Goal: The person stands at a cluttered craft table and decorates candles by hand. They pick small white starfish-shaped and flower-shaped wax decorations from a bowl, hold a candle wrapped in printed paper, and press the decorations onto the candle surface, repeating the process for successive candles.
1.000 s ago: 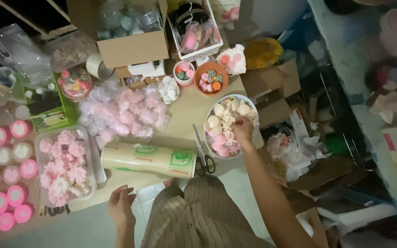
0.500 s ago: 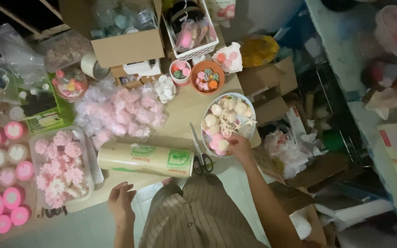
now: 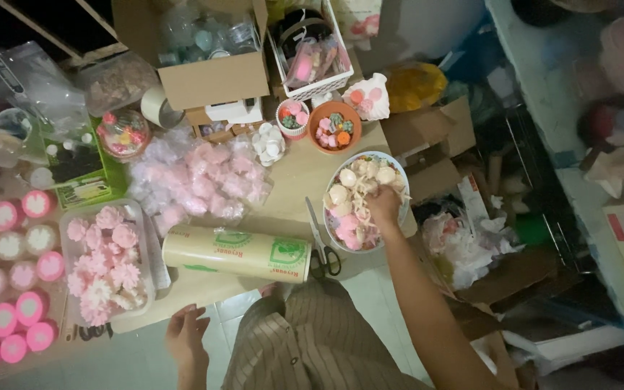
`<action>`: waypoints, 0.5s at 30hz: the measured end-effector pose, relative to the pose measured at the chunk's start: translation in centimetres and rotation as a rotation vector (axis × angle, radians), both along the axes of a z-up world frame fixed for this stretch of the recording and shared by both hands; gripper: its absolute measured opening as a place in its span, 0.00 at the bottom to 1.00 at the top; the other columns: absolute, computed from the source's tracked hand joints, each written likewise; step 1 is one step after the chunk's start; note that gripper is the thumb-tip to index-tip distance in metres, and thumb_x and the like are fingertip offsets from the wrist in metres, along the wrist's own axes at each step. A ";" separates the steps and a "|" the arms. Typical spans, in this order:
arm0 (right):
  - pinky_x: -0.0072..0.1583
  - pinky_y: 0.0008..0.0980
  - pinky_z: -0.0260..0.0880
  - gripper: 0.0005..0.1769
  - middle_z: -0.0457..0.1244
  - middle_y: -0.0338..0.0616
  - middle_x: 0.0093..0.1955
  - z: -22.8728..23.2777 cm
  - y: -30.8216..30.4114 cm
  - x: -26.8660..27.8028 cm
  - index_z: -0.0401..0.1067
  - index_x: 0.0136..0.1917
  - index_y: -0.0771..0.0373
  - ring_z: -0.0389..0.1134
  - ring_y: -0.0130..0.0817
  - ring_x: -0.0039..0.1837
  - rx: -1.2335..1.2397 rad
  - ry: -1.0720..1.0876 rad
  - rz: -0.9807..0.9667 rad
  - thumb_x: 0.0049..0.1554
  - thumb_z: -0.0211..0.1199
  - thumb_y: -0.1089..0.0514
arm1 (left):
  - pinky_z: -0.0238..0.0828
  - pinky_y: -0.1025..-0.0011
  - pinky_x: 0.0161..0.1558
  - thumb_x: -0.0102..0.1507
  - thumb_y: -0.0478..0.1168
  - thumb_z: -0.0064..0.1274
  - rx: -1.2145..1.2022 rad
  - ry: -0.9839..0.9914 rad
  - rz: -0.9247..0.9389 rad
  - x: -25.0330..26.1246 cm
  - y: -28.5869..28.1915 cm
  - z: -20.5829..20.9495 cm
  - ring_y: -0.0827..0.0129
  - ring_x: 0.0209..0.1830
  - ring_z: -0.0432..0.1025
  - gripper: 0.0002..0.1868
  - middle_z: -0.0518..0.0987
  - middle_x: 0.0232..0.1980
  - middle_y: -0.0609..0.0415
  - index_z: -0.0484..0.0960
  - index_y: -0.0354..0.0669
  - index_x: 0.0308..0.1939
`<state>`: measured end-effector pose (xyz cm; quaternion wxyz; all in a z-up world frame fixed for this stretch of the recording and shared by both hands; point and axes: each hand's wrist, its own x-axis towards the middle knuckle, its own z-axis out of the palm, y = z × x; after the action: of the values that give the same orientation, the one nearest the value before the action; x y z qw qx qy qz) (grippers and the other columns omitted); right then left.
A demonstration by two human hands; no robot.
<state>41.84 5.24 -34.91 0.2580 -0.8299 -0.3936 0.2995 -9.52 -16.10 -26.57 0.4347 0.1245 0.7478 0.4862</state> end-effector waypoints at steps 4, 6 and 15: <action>0.50 0.41 0.78 0.18 0.71 0.55 0.48 0.6 0.2 0.3 0.75 0.50 0.75 0.74 0.43 0.48 0.087 0.255 -0.200 0.48 0.71 0.64 | 0.74 0.64 0.50 0.68 0.40 0.55 -0.206 0.097 0.033 0.2 -0.7 2.5 0.63 0.41 0.75 0.12 0.81 0.47 0.43 0.78 0.35 0.51; 0.49 0.38 0.76 0.17 0.71 0.53 0.49 0.5 0.3 0.7 0.77 0.52 0.73 0.74 0.40 0.47 0.015 0.323 -0.292 0.50 0.72 0.63 | 0.74 0.62 0.49 0.68 0.39 0.53 -0.111 0.000 0.020 -1.9 -2.4 -0.4 0.61 0.39 0.74 0.12 0.81 0.47 0.43 0.77 0.32 0.51; 0.42 0.35 0.68 0.18 0.71 0.50 0.39 0.6 -4.0 4.4 0.79 0.50 0.70 0.71 0.38 0.39 0.092 0.212 -0.198 0.51 0.70 0.54 | 0.73 0.65 0.50 0.69 0.40 0.54 -0.144 0.098 -0.042 0.1 1.0 3.7 0.64 0.41 0.73 0.14 0.80 0.48 0.40 0.77 0.31 0.51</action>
<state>46.20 1.25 -34.28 0.3644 -0.8157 -0.2937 0.3400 -9.43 -15.06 -22.91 0.4155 0.1320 0.7984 0.4153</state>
